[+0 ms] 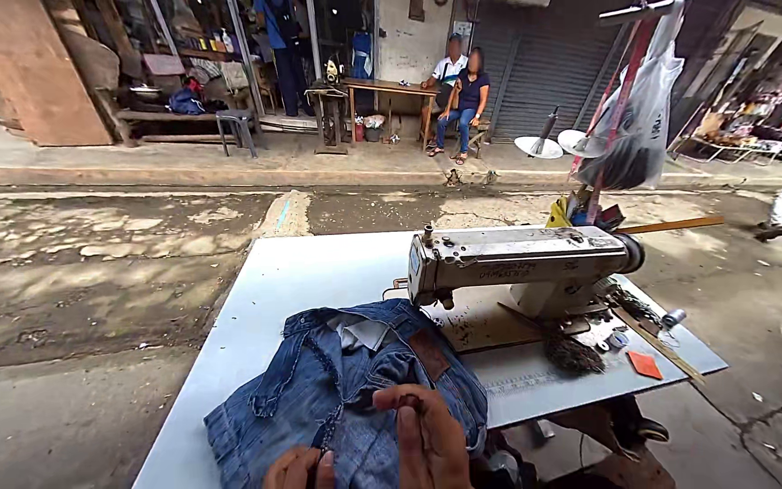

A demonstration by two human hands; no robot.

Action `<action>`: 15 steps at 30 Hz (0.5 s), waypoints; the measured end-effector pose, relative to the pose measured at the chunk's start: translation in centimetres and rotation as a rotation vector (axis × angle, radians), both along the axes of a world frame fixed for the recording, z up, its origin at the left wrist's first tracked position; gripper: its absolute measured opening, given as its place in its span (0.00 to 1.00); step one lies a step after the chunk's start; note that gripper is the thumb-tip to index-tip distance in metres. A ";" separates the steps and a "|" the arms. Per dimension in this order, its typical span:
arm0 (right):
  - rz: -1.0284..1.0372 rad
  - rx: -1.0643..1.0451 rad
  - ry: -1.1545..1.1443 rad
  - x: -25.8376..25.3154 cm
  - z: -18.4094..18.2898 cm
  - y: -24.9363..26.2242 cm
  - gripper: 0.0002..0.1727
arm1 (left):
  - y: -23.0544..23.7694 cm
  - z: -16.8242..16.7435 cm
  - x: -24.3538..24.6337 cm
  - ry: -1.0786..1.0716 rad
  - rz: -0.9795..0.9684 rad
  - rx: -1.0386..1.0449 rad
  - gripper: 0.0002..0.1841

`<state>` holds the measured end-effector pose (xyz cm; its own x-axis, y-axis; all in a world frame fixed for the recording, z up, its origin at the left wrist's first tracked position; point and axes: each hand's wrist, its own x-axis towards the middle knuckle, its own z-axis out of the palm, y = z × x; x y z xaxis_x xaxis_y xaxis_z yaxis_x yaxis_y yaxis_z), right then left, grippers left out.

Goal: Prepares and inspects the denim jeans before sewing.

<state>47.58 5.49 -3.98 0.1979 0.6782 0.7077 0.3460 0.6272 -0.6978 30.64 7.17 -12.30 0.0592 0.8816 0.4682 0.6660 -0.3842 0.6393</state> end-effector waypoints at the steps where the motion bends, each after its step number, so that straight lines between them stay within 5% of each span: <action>1: -0.117 -0.116 -0.009 -1.0 -2.1 0.5 0.14 | 0.2 0.6 0.2 -0.051 -0.032 0.052 0.14; 4: -0.297 -0.308 -0.054 -2.4 -4.8 2.1 0.15 | 1.2 3.5 1.2 -0.196 -0.204 0.179 0.14; 9: -0.278 -0.254 0.165 -2.9 -2.5 4.6 0.15 | 4.3 6.6 4.5 -0.339 -0.425 0.341 0.13; 12: -0.248 -0.201 0.318 -2.3 -1.4 6.1 0.13 | 5.0 7.1 4.0 -0.297 -0.371 0.320 0.15; 15: -0.285 -0.164 0.358 -0.9 -0.9 7.1 0.11 | 3.8 7.5 0.5 -0.057 -0.170 0.068 0.23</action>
<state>46.64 12.57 -4.90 0.6035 0.6584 0.4497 0.2085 0.4140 -0.8861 31.15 10.99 -4.77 0.1762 0.8276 0.5330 0.5511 -0.5316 0.6432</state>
